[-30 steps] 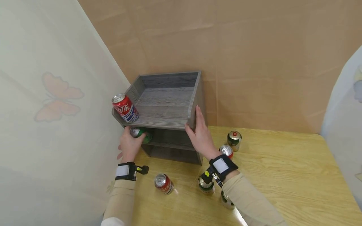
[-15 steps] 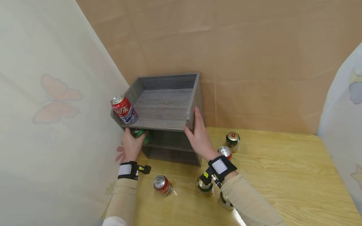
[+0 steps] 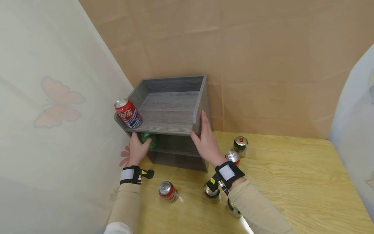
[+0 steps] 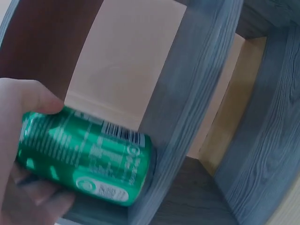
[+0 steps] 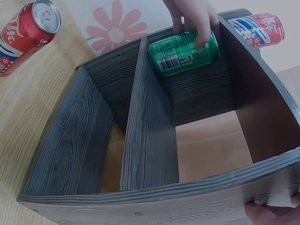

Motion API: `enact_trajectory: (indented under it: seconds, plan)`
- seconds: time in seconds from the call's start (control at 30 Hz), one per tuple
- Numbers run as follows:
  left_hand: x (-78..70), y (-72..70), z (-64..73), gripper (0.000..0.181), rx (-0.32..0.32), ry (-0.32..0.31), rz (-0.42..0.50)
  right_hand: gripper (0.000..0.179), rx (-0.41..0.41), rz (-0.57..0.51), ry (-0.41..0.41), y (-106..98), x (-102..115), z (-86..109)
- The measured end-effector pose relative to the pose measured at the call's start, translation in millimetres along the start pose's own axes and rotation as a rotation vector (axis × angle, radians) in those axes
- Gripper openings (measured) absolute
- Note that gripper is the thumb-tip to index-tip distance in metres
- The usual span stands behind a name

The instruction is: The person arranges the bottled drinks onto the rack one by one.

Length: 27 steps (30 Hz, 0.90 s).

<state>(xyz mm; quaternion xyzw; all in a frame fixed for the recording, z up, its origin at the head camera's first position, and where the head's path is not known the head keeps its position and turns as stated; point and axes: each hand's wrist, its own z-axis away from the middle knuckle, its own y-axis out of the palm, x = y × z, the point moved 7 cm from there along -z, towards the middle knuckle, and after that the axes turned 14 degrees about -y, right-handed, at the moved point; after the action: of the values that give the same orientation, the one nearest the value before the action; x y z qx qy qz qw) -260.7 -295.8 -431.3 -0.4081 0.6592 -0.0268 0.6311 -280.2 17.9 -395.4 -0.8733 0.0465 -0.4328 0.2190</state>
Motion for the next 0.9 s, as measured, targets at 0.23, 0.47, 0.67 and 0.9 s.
enact_trajectory:
  seconds: [0.23, 0.47, 0.67, 0.9]
  plan:
    - [7.5, -4.0, 1.4, 0.051, 0.016, 0.02, 0.043, 0.082, -0.003, 0.012, -0.005, -1.5, -1.8, 0.2]
    - [9.7, -6.8, 6.1, 0.059, -0.015, -0.001, 0.079, 0.082, -0.009, 0.016, -0.003, -3.0, -4.7, 0.9]
    - [8.4, -5.1, 10.5, 0.066, -0.127, -0.02, 0.085, 0.082, -0.01, 0.021, -0.022, -4.0, -2.9, 1.0]
    - [3.5, -0.7, 12.3, 0.071, -0.21, -0.053, 0.087, 0.082, -0.005, 0.025, -0.004, -4.9, -1.9, 1.9]
